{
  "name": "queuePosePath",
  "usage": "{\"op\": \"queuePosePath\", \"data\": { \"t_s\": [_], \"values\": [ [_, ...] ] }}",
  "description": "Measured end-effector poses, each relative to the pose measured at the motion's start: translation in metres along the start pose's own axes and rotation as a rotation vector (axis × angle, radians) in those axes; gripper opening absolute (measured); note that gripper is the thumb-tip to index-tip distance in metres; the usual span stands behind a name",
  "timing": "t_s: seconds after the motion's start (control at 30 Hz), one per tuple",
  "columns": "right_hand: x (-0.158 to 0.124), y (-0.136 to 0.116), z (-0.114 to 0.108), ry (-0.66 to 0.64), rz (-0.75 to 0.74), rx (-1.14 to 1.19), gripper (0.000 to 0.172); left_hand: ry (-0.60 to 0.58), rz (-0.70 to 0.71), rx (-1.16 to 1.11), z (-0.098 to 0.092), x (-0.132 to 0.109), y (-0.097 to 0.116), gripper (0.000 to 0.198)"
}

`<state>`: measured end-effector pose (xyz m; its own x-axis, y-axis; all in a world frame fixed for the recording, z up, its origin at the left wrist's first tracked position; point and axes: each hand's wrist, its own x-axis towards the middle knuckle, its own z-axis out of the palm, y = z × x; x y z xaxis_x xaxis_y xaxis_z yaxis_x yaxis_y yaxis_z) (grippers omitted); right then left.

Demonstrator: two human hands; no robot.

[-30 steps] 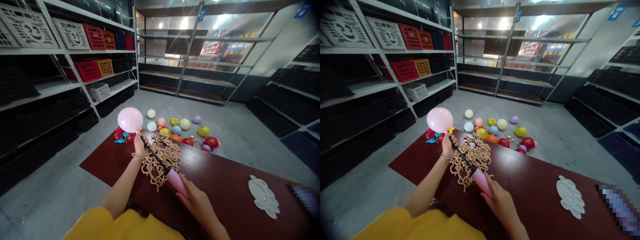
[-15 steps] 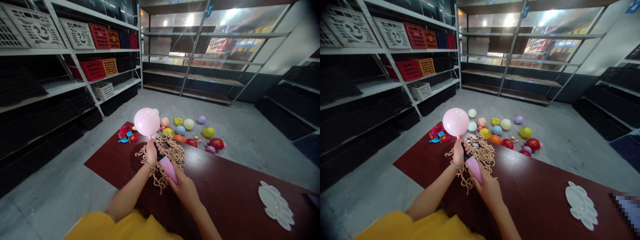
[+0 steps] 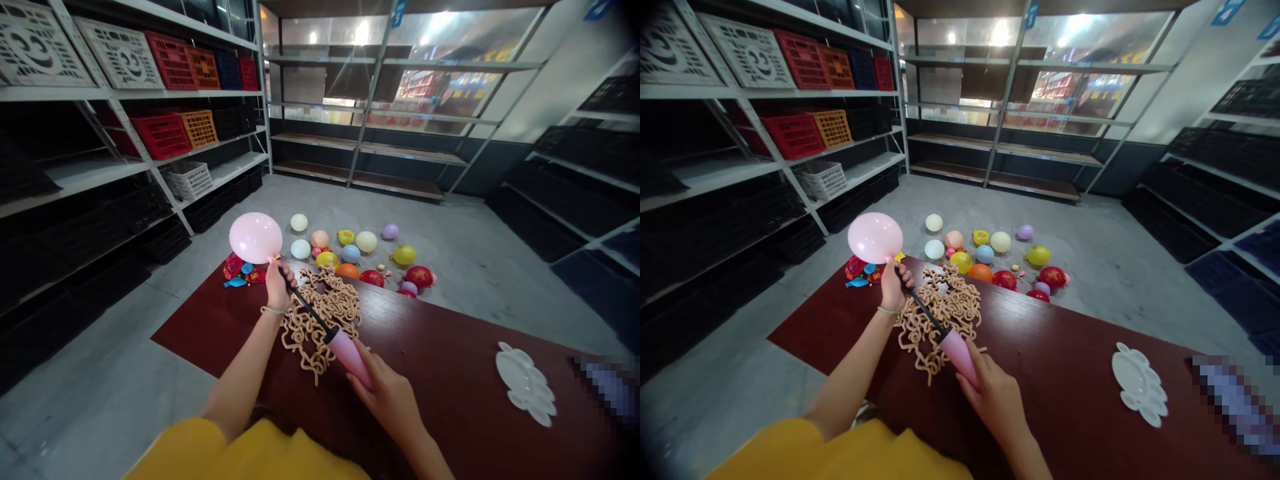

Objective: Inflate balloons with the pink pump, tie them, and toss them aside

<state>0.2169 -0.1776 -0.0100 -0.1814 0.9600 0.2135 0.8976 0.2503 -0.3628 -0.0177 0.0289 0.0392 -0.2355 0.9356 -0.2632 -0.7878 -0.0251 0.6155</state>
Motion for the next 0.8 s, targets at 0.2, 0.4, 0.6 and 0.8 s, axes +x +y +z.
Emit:
{"op": "queuePosePath", "data": {
  "t_s": [0.2, 0.4, 0.6, 0.8],
  "values": [
    [0.034, -0.028, 0.007, 0.021, 0.064, 0.047, 0.062, -0.104, 0.039, 0.022, 0.007, -0.028, -0.026, 0.034],
    [0.055, -0.047, 0.016, 0.000, 0.085, 0.153, 0.062, -0.161, 0.024, 0.107, 0.001, -0.045, -0.037, 0.034],
    [0.031, -0.019, 0.014, -0.037, -0.023, 0.172, 0.068, -0.071, 0.067, 0.115, -0.005, -0.022, -0.025, 0.030],
    [0.000, 0.010, 0.004, -0.034, -0.066, 0.132, 0.066, -0.067, 0.086, 0.111, -0.009, 0.000, -0.009, 0.028]
  ]
}}
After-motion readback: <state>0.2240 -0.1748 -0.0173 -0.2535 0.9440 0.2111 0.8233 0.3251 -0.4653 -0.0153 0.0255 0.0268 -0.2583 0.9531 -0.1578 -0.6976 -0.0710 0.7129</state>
